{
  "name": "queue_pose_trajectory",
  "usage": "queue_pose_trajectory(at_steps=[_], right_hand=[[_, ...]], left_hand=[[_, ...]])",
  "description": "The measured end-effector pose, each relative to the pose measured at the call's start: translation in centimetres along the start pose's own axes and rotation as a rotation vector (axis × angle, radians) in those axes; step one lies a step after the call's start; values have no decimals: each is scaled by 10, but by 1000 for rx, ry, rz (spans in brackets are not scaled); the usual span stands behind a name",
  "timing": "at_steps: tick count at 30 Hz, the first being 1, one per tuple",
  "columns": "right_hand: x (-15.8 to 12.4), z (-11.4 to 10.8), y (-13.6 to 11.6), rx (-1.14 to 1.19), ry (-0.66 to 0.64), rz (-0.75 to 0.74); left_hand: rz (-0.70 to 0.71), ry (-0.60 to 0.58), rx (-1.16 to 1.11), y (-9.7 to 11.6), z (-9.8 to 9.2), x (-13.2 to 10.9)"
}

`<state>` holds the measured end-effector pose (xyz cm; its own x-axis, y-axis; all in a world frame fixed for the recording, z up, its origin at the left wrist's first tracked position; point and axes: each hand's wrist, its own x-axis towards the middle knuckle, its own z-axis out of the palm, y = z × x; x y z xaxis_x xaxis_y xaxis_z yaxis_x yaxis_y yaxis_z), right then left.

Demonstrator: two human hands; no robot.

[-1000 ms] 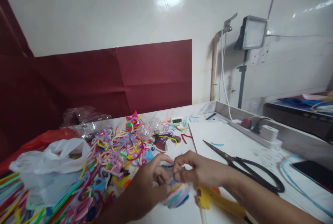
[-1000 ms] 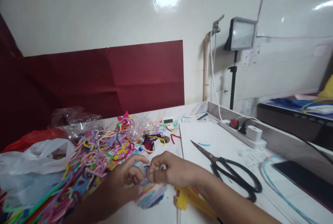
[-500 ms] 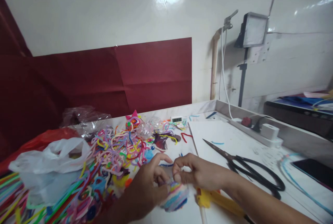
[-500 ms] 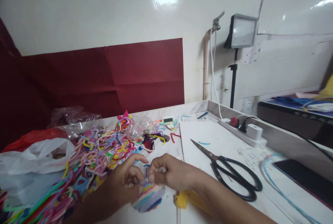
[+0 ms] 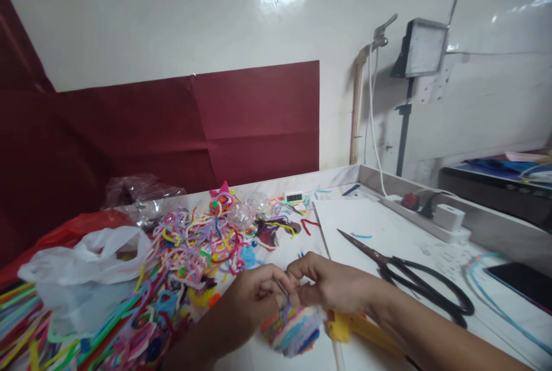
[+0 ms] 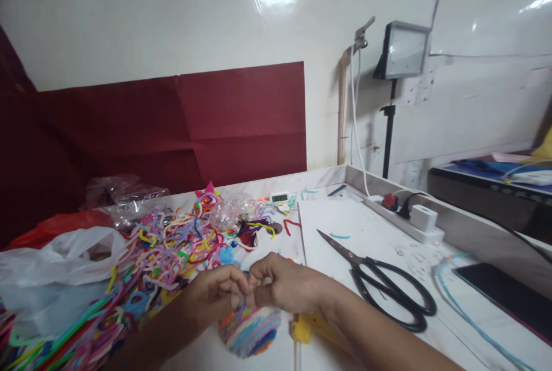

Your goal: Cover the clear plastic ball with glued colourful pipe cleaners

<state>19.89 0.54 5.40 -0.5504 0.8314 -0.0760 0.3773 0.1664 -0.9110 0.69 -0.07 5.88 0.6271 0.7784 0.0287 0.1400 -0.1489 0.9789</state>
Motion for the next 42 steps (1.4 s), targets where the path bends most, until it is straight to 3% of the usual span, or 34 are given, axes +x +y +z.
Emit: queue_pose_trajectory(at_steps=[12, 42], right_hand=[[0, -2, -7, 46, -53, 69], [1, -2, -7, 34, -87, 94]], left_hand=[[-80, 34, 51, -2, 3, 1], [55, 100, 510, 4, 10, -5]])
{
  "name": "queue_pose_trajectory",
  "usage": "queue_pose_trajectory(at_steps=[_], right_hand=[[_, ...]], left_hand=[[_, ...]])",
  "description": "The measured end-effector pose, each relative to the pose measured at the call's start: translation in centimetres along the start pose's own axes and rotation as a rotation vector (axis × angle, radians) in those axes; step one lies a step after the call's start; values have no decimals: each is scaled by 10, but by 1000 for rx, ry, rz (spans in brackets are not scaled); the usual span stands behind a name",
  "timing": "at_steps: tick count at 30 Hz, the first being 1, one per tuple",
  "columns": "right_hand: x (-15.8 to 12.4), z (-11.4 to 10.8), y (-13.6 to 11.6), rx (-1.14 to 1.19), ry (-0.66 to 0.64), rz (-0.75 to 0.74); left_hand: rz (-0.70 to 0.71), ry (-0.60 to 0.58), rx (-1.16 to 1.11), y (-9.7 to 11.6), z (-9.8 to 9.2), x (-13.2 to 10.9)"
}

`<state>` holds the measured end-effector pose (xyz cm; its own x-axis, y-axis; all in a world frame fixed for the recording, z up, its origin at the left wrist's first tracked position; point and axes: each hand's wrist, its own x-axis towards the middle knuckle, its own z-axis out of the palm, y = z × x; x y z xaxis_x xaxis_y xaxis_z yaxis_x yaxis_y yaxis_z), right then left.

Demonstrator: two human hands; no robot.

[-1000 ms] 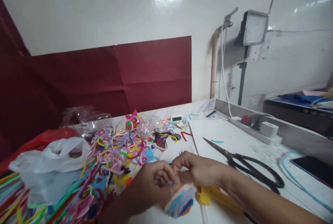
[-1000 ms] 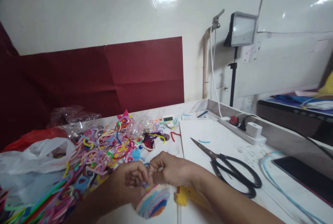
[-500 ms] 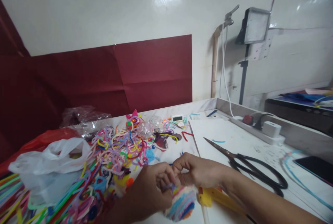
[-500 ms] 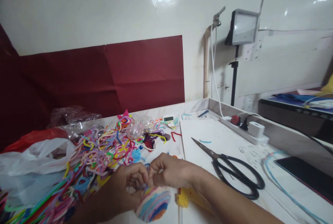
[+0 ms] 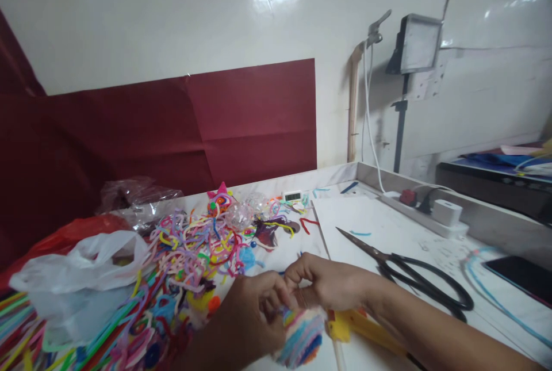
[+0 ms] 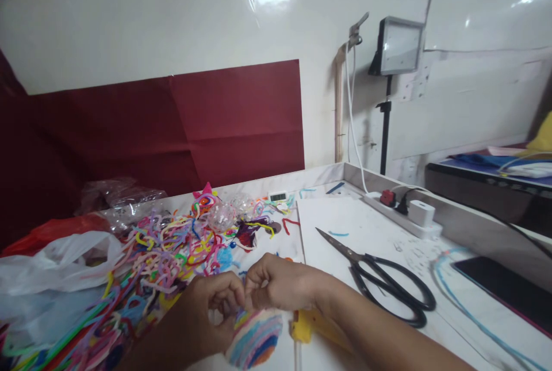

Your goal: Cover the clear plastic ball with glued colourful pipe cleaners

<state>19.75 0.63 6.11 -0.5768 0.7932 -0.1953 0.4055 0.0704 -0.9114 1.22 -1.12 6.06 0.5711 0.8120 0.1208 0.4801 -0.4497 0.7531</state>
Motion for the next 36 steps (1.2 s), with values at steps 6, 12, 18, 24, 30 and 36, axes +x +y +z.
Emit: queue_pose_trajectory(at_steps=[6, 12, 18, 24, 30, 36], right_hand=[[0, 0, 1, 7, -1, -18], [7, -1, 13, 13, -16, -87], [11, -3, 21, 14, -35, -148], [8, -2, 19, 32, -32, -138], [7, -5, 21, 82, -44, -99], [6, -15, 21, 106, -59, -146]], left_hand=[[-108, -99, -344, -12, -3, 6], [-130, -116, -425, -21, -2, 7], [-98, -113, -389, -24, -1, 6], [-121, -104, -458, -21, 0, 5], [-171, -96, -458, -14, 0, 6], [-180, -74, -400, -23, 1, 7]])
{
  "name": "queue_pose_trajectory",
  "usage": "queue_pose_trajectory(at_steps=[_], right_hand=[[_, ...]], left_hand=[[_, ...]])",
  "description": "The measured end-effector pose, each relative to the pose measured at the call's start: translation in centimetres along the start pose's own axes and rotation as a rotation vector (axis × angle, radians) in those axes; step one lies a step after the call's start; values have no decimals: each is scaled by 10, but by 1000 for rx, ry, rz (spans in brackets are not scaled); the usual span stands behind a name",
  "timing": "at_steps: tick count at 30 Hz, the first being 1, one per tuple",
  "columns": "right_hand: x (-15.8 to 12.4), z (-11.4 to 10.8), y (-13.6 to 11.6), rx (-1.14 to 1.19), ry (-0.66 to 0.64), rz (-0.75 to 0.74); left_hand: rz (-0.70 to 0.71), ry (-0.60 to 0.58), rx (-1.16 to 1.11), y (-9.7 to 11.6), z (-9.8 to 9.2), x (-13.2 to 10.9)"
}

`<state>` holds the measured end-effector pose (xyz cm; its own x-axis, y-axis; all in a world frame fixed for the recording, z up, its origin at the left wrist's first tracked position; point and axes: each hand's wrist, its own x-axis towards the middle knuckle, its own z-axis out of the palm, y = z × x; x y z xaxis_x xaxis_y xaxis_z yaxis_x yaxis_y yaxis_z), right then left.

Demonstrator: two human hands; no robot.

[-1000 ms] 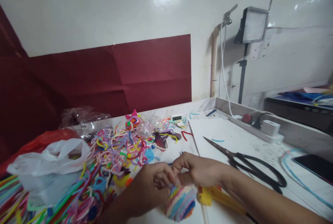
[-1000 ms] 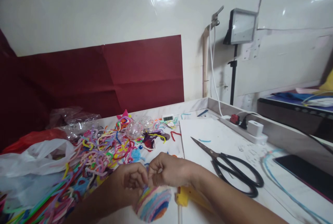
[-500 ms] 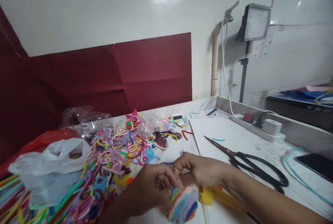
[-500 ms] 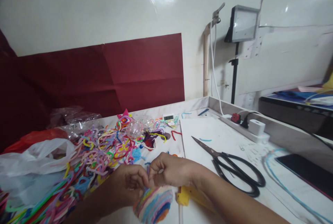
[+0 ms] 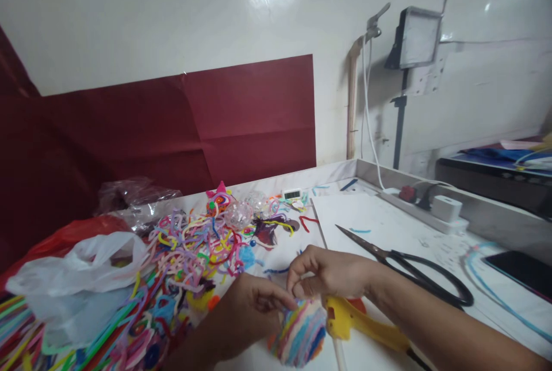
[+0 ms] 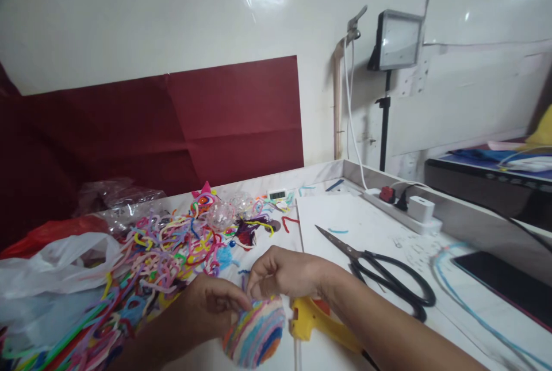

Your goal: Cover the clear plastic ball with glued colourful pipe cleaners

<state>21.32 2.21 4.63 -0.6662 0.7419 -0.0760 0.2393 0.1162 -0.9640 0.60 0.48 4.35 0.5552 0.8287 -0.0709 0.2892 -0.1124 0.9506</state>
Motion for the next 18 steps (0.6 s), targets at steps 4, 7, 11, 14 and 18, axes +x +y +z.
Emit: queue_pose_trajectory(at_steps=[4, 7, 11, 14, 18], right_hand=[[-4, -1, -8, 11, 105, -49], [-12, 1, -11, -42, 311, -84], [-29, 10, -7, -320, 664, -117], [-43, 19, 5, -497, 750, -105], [-56, 30, 39, -889, 618, -33]], left_hand=[[40, 41, 18, -5, -1, 2], [77, 118, 32, -10, -3, 6], [83, 218, -42, -12, -5, 11], [81, 281, -83, -8, -7, 12], [88, 367, -248, -4, -8, 13]])
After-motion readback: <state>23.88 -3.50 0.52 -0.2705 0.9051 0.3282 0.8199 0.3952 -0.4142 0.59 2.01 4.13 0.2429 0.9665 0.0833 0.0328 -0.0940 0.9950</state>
